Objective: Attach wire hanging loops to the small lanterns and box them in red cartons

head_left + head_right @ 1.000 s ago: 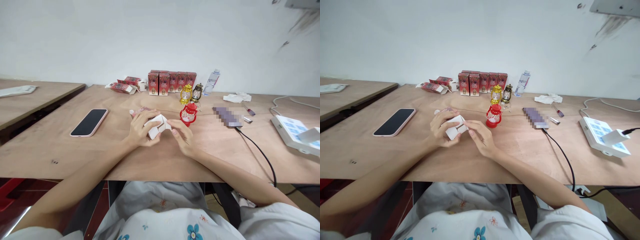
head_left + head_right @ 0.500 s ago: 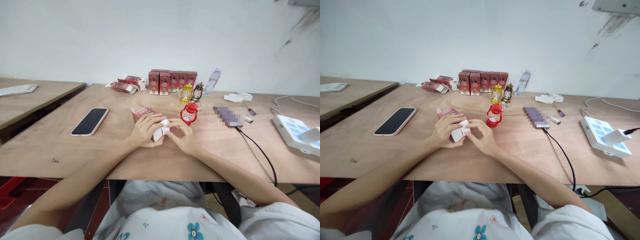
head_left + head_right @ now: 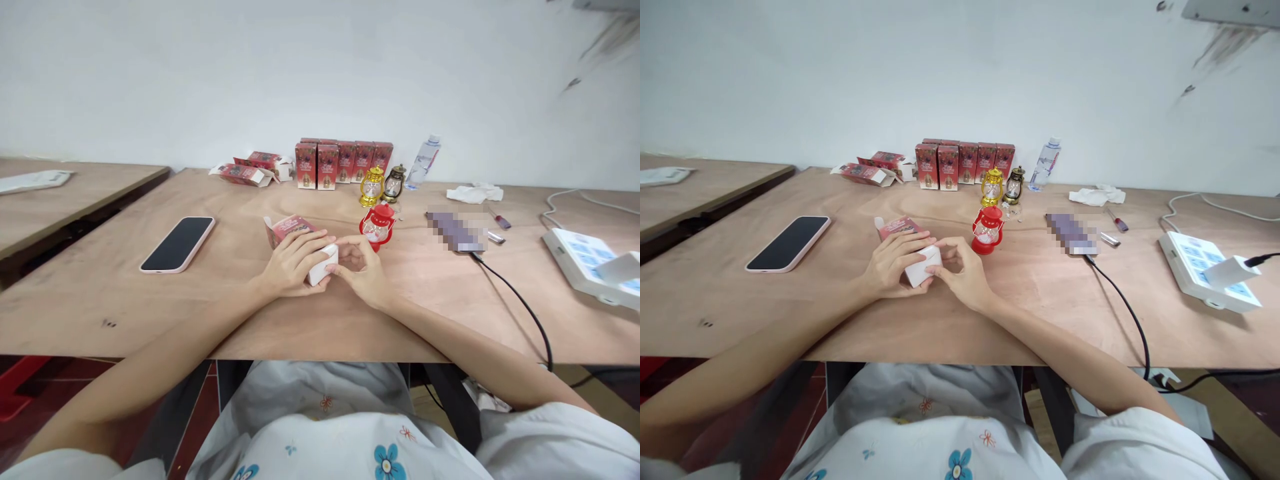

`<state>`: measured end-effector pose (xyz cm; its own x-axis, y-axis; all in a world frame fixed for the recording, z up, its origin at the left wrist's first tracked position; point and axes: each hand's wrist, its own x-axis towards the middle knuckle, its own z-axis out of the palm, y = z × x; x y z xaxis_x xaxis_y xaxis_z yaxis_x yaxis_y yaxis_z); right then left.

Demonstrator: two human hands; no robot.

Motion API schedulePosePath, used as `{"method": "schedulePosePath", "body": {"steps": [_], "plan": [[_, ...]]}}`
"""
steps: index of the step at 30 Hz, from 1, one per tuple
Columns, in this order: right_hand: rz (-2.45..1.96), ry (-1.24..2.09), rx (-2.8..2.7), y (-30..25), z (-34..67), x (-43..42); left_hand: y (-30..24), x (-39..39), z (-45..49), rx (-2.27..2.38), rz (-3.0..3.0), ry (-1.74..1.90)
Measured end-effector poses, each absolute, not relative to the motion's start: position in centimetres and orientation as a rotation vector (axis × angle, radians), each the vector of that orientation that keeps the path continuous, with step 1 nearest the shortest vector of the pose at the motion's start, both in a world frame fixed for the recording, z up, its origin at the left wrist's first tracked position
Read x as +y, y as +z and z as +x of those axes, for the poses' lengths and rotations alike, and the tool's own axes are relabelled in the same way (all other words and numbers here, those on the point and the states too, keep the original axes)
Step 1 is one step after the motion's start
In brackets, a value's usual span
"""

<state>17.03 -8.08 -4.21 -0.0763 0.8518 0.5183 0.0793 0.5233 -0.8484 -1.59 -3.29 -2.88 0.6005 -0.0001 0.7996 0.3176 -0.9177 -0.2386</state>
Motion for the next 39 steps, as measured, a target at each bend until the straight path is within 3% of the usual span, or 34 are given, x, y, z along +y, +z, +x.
{"method": "schedulePosePath", "body": {"steps": [7,10,14,19,23,28,35,39], "plan": [[-0.664,1.149,-1.608,-4.1,17.7,-7.5,-3.1,-3.4,-1.6,-0.024,-2.474,-1.28],[-0.624,1.136,-1.592,-4.3,17.6,-7.4,-3.4,-3.2,-1.3,0.004,-2.452,-1.298],[-0.678,0.836,-1.666,-4.8,17.7,-7.1,-3.1,-3.3,-1.1,-0.123,-2.577,-1.38],[-0.84,0.148,-2.042,-5.4,18.0,-6.8,-2.2,-3.4,-1.7,-0.786,-2.439,-1.633],[-0.781,-0.163,-2.233,-5.8,17.6,-6.8,-1.9,-3.2,-2.1,-0.936,-2.471,-1.703],[-0.681,-0.155,-2.242,-5.5,17.6,-7.0,-2.5,-2.6,-2.1,-0.982,-2.52,-1.792],[-1.058,-0.402,-1.687,-4.2,20.3,-6.1,-4.0,-2.1,-1.9,-0.904,-2.454,-1.805],[-1.291,-0.241,-1.565,-4.2,22.4,-4.5,-4.6,-2.1,-1.4,-0.866,-2.774,-1.77]]}}
